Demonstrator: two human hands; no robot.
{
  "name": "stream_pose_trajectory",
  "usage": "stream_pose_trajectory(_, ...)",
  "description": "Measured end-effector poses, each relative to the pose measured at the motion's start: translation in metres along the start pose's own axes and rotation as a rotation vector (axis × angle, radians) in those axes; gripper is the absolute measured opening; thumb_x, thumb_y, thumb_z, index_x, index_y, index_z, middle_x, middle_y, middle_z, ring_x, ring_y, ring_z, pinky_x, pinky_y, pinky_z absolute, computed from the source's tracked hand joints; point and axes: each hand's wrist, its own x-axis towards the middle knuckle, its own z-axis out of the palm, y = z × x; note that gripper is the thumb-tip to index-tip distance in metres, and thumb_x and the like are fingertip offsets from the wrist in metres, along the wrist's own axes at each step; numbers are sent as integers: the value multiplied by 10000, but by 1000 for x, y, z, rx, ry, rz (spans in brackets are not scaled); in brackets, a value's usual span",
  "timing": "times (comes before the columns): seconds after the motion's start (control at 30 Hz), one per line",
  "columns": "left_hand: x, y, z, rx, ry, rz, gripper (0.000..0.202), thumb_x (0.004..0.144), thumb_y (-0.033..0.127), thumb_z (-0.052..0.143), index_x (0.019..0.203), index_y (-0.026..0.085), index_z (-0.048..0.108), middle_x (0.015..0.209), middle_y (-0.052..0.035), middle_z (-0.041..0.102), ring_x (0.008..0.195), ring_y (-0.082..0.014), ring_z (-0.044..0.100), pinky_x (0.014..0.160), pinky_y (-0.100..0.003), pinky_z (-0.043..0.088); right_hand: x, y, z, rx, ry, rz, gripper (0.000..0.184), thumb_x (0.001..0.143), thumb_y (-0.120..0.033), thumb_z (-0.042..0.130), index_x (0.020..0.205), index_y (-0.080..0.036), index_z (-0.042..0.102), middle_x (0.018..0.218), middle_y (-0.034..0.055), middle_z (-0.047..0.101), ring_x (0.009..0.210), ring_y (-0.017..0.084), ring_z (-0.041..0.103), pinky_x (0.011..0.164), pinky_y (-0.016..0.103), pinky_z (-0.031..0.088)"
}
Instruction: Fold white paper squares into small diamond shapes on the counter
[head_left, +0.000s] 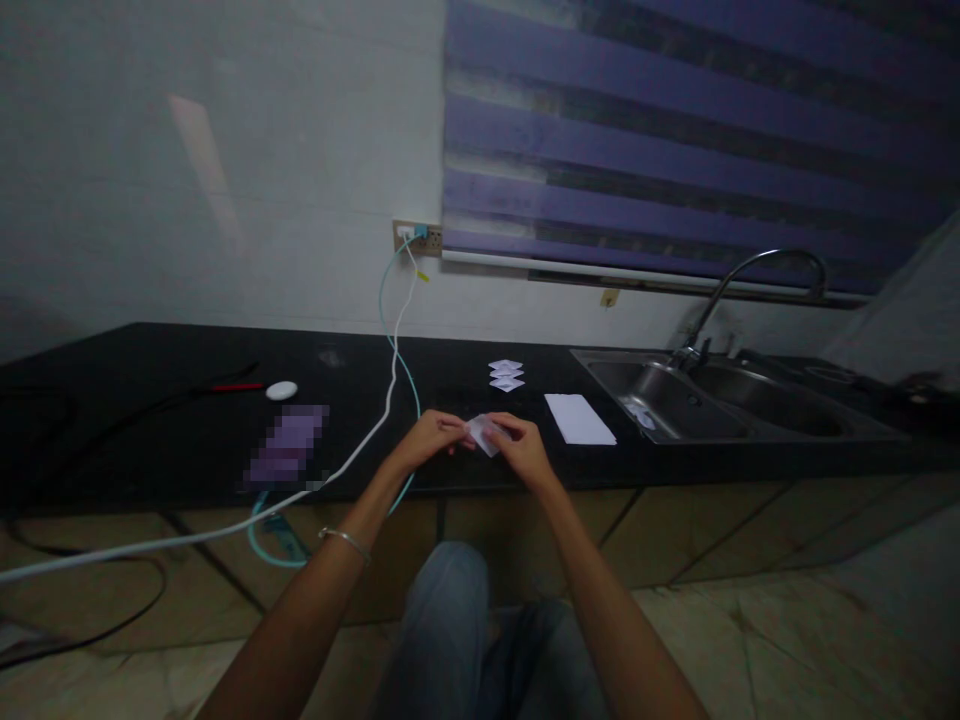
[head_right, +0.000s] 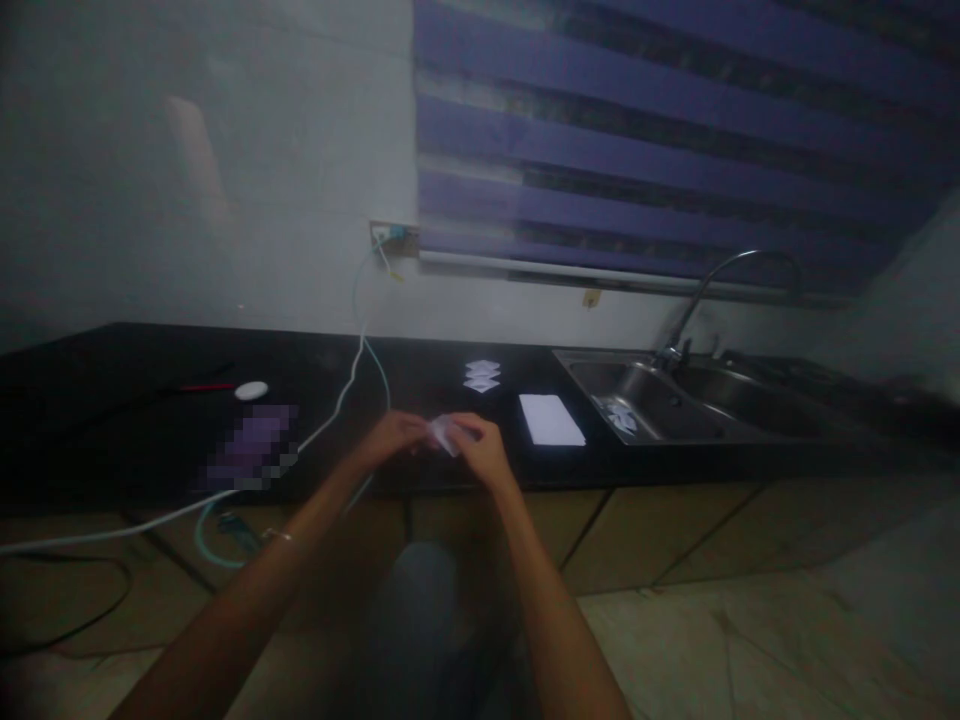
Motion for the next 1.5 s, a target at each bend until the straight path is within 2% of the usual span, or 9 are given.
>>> stream_pose_trajectory(0.23, -1, 0, -1, -49, -83, 43, 368, 825, 414, 610, 902, 67, 703, 848, -158, 732, 741, -199, 688, 554, -219, 435, 1, -1, -2, -24, 18, -63, 195, 805, -267, 634, 947, -189, 743, 997, 86, 709, 961, 218, 637, 870, 353, 474)
stream_pose_trajectory(0.67, 1, -3, 0, -51, -106, 8, 364, 809, 419, 636, 947, 88, 697, 884, -146, 731, 804, -216, 694, 557, -214, 442, 0, -3, -2, 12, 66, -6, 203, 809, -266, 628, 960, -194, 744, 1005, 84, 717, 954, 223, 647, 837, 344, 487)
stream_pose_trajectory(0.87, 2, -3, -1, -56, -78, 28, 353, 830, 434, 598, 919, 104, 683, 867, -119, 724, 774, -190, 685, 545, -203, 436, 0, -5, -2, 24, 80, -12, 179, 787, -238, 644, 925, -204, 753, 986, 79, 724, 948, 224, 653, 855, 361, 494)
stream_pose_trajectory(1.07, 7, -10, -2, -99, 10, 23, 306, 785, 421, 631, 802, 116, 657, 749, -60, 686, 655, -144, 647, 515, -196, 447, -3, -14, 1, -9, 16, -85, 171, 781, -227, 655, 917, -214, 757, 985, 81, 715, 951, 214, 645, 862, 358, 495)
stream_pose_trajectory(1.3, 12, -15, -4, -171, 41, 3, 286, 723, 398, 653, 717, 112, 640, 646, -45, 650, 562, -117, 595, 489, -194, 444, -8, -12, 5, -134, -55, -105, 229, 809, -191, 588, 970, -235, 745, 1040, 76, 680, 942, 194, 632, 715, 283, 514)
stream_pose_trajectory(1.5, 11, -11, -3, -215, 53, -37, 240, 696, 351, 660, 676, 114, 628, 605, -29, 633, 520, -101, 570, 479, -191, 442, -11, -7, 6, -242, -77, -140, 271, 818, -175, 555, 1004, -257, 736, 1047, 68, 666, 917, 187, 624, 693, 277, 510)
